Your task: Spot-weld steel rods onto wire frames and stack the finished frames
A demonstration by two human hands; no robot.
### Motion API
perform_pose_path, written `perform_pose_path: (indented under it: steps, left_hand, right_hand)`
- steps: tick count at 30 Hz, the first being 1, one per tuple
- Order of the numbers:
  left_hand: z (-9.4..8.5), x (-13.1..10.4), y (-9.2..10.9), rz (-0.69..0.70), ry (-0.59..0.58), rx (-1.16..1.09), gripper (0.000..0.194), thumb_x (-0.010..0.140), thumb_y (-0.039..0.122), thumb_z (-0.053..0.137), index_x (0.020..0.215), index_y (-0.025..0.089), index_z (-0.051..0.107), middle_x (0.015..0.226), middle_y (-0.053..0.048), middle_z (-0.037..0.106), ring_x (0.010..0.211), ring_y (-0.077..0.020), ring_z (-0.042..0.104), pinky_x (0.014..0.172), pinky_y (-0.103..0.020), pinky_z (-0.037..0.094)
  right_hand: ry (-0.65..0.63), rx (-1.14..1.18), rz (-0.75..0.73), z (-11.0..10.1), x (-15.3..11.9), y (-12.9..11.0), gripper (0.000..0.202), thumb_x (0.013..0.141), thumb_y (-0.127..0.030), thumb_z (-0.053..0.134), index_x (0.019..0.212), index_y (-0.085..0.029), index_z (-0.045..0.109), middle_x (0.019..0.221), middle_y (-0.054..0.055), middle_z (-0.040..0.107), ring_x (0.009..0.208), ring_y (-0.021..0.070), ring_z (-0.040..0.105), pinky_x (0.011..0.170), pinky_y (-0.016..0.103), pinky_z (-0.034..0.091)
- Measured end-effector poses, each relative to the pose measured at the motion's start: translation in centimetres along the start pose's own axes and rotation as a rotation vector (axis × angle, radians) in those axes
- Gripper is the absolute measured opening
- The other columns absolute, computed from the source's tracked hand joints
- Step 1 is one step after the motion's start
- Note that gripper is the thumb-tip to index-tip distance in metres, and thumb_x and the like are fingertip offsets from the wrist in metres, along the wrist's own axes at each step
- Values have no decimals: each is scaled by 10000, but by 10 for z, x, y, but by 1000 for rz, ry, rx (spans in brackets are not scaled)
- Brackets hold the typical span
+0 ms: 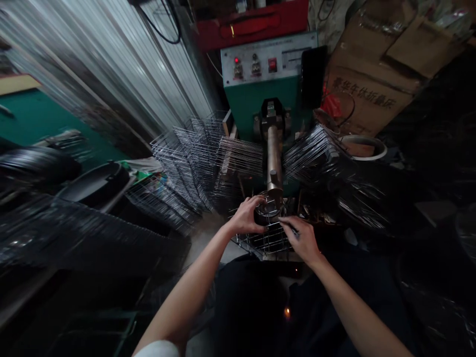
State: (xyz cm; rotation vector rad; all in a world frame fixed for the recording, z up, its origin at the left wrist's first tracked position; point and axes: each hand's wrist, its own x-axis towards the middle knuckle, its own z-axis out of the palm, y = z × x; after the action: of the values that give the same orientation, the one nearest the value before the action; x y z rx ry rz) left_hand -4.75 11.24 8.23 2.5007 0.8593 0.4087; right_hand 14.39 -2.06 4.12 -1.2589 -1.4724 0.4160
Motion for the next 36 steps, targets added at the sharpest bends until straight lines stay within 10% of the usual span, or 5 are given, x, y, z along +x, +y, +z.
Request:
perform_pose_path:
  steps: [36]
  left_hand:
    - [-15,23,-15,-26,19,162,939,577,503,847,1389,240,456,1495,-145,437,1344,-413,420,1104,-605,327]
  right_hand:
    - [56,67,106,-2,18,40,146,922,-335,607,875,-214,673,909,59,690,870,207,650,768,323,519]
